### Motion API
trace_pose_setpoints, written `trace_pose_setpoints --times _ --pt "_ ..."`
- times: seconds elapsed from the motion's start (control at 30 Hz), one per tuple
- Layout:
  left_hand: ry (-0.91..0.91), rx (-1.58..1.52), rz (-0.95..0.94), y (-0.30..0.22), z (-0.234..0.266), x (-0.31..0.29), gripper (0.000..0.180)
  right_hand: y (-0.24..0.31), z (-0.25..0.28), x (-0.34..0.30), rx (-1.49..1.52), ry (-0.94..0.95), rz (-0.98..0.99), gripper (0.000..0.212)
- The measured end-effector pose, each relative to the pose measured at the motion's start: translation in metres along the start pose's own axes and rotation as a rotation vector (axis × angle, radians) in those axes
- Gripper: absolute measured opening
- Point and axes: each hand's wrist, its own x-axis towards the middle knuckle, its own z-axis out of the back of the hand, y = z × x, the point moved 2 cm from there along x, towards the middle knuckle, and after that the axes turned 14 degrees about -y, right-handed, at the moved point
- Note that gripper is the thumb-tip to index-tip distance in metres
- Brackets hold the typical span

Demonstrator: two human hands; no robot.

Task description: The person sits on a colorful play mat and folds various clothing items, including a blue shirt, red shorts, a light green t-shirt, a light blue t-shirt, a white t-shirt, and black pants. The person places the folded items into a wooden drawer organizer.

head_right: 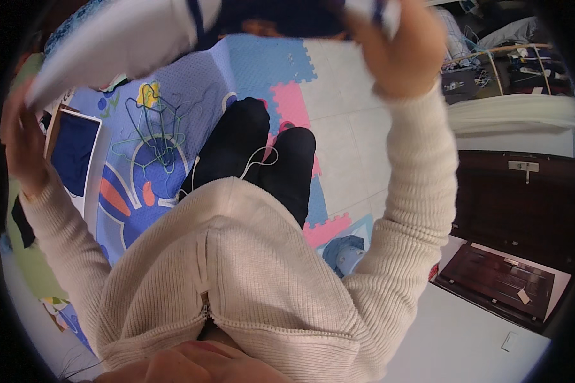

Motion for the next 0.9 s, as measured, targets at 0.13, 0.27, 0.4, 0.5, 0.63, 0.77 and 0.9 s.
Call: trace_pose_setpoints --times 0.13,0.27,0.4,0.5,0.63,0.77,0.9 --pt "0.166 -0.310 0.262 -0.111 -0.013 -0.087 0.037 0.038 0.004 -0.102 0.106 0.428 0.013 0.028" --pt "0.535 -0.623 0.533 -0.205 -0.018 -0.183 0.025 0.075 -0.005 -0.257 0.249 0.711 -0.150 0.018" --pt "0.653 -0.824 0.664 -0.254 -0.014 -0.221 0.018 0.114 -0.004 -0.319 0.329 1.105 -0.278 0.023" --pt "0.665 -0.841 0.756 -0.257 -0.009 -0.223 0.017 0.095 -0.023 -0.292 0.442 1.214 -0.622 0.028" --pt "0.690 -0.828 0.747 -0.252 -0.016 -0.216 0.021 0.116 -0.080 -0.260 0.579 0.965 -0.845 0.043" --pt "0.587 -0.768 0.817 -0.248 -0.019 -0.218 0.019 0.184 -0.149 -0.276 0.623 1.241 -0.727 0.064" --pt "0.521 -0.824 1.068 -0.252 -0.027 -0.215 0.017 0.217 -0.171 -0.263 0.467 1.326 -0.462 0.036"
